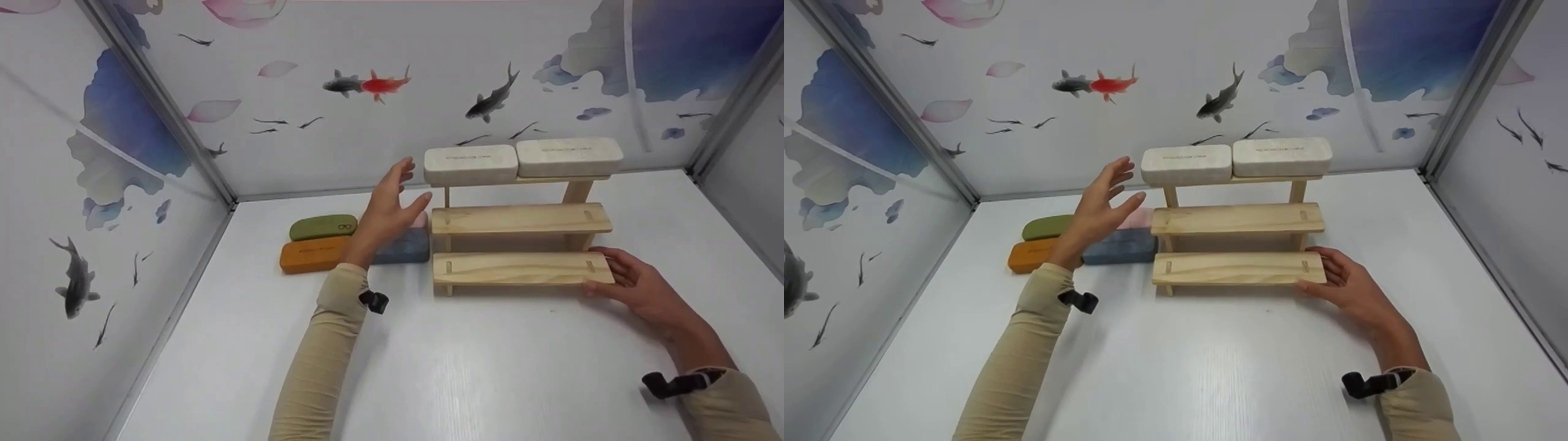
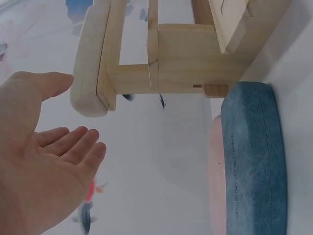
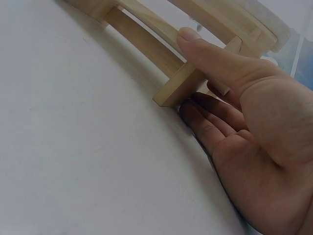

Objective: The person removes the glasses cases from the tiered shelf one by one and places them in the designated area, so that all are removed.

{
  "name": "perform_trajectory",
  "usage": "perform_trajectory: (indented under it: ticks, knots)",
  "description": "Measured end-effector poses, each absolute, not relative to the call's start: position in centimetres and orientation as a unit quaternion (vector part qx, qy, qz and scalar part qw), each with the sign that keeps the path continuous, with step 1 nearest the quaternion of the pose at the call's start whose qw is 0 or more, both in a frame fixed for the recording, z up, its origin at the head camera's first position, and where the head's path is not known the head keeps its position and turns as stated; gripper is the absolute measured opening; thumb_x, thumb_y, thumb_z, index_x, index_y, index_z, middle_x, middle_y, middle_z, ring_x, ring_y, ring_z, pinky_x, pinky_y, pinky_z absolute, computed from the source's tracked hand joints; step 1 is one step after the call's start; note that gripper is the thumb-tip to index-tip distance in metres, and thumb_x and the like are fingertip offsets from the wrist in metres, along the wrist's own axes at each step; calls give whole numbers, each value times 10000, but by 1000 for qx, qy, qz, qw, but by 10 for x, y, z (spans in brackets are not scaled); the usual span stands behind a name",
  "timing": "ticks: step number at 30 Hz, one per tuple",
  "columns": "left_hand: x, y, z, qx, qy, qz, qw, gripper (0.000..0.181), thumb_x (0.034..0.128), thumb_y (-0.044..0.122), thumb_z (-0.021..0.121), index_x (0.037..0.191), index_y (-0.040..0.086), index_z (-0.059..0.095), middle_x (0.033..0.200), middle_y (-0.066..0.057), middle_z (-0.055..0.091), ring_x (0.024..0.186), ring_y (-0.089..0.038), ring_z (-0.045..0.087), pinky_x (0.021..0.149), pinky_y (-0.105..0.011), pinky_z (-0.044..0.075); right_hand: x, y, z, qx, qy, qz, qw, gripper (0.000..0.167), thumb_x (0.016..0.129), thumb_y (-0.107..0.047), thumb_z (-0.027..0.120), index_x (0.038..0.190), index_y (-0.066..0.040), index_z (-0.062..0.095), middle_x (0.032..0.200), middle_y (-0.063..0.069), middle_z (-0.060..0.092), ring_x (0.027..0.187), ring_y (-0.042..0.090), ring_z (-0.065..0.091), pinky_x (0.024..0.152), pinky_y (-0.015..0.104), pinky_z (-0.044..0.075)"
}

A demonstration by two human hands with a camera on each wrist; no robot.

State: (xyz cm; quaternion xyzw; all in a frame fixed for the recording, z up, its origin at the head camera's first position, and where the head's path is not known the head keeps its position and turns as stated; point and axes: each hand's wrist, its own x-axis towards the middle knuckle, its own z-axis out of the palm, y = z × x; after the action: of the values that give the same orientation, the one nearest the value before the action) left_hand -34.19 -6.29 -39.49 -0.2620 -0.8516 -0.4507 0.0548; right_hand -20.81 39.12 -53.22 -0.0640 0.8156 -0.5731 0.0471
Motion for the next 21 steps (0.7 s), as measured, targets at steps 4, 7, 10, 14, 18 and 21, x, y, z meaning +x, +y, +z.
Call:
perform_trajectory:
  ticks: [4,7,10,14,18,21]
  knots:
    - [-350,-53,-394,-260,-852,-453,41,818,1072,292,706,1707,48,253,1744,-142,364,1588,-287,427,1308,-425,391,-208,391,-533,-64,819,-568,47,725,1044,-195,755,1653,-92,377,1487,-87,549,1262,-81,623,960,139,578]
    - [-355,-46,-393,-263,-848,-459,35,856,1066,302,714,1712,35,221,1745,-150,353,1586,-305,420,1305,-443,392,-208,392,-533,-68,814,-576,45,719,1043,-168,751,1650,-73,376,1477,-94,561,1262,-71,630,960,146,584]
    - [-359,-39,-394,-271,-846,-458,34,863,1068,312,713,1712,33,212,1730,-139,374,1585,-296,414,1303,-462,393,-209,393,-533,-70,804,-588,45,718,1043,-140,746,1650,-58,369,1471,-93,567,1270,-53,635,967,157,589]
    - [-363,-34,-396,-273,-851,-447,38,859,1074,334,698,1717,48,205,1735,-116,364,1607,-264,373,1323,-442,358,-208,392,-532,-67,806,-587,46,722,1044,-154,748,1651,-62,368,1463,-109,568,1263,-59,634,963,153,587]
    - [-364,-30,-398,-268,-849,-454,43,879,1078,337,688,1723,37,171,1739,-128,349,1615,-254,357,1329,-424,342,-208,391,-531,-65,807,-585,48,725,1043,-164,751,1652,-66,369,1466,-114,569,1264,-64,632,964,151,584]
    - [-365,-28,-398,-265,-847,-458,55,849,1092,320,669,1721,31,177,1732,-137,363,1615,-249,367,1325,-412,352,-208,391,-531,-66,806,-586,48,730,1042,-163,752,1654,-63,366,1467,-114,569,1266,-64,631,965,150,584]
